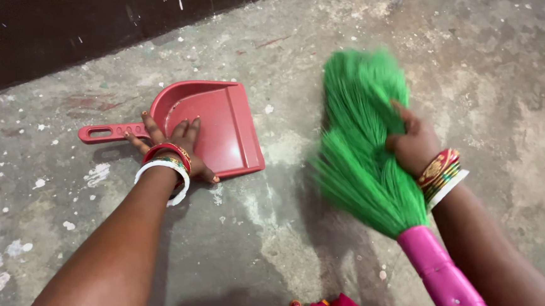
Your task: The person sweeps debris into a dustpan using a broom and then moves to sweep a different area on a set of stairs.
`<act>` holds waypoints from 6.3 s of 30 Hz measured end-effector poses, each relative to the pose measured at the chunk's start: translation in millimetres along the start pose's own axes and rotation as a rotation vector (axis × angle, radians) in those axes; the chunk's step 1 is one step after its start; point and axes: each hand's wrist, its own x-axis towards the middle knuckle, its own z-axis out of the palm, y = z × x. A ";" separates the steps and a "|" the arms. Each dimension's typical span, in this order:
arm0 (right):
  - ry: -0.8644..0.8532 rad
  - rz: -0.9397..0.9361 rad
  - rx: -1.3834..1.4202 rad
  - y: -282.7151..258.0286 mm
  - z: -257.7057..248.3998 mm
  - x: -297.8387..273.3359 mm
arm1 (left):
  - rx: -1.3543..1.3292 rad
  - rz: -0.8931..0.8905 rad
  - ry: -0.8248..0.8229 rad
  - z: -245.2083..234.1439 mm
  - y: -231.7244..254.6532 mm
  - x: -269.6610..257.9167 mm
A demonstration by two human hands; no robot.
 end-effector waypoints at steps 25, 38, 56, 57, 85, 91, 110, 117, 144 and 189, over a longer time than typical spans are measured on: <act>-0.078 -0.065 0.071 18.1 11.2 10.8 | -0.042 -0.005 0.006 -1.1 -1.8 -2.3; -0.078 -0.366 -0.023 -54.9 101.7 -24.8 | -0.053 0.004 0.017 -1.7 -0.6 -0.4; -0.155 -0.085 -0.196 -41.8 117.6 -38.7 | -0.026 -0.007 0.015 1.6 -0.7 2.6; -0.170 -0.170 -0.130 -50.1 120.6 -40.1 | -0.027 -0.008 0.021 1.0 -0.7 2.5; -0.144 -0.296 0.027 -76.4 103.5 -37.6 | -0.010 -0.009 0.010 -2.7 0.0 -0.2; 0.012 -0.085 0.013 -33.7 -8.2 1.5 | -0.025 0.007 0.038 -0.9 -0.7 -2.5; -0.198 -0.191 -0.164 -102.5 116.2 -54.2 | -0.011 0.012 0.032 -6.6 0.3 -13.6; -0.086 0.012 -0.244 -94.1 55.5 -33.3 | 0.085 0.054 0.033 -4.0 6.5 -27.4; -0.412 -0.032 -0.620 -52.7 44.6 -78.1 | 0.058 -0.007 0.146 -6.7 -22.0 -17.1; -0.282 0.203 -0.585 122.4 -47.6 80.4 | 0.093 -0.027 0.044 -0.6 163.4 -11.0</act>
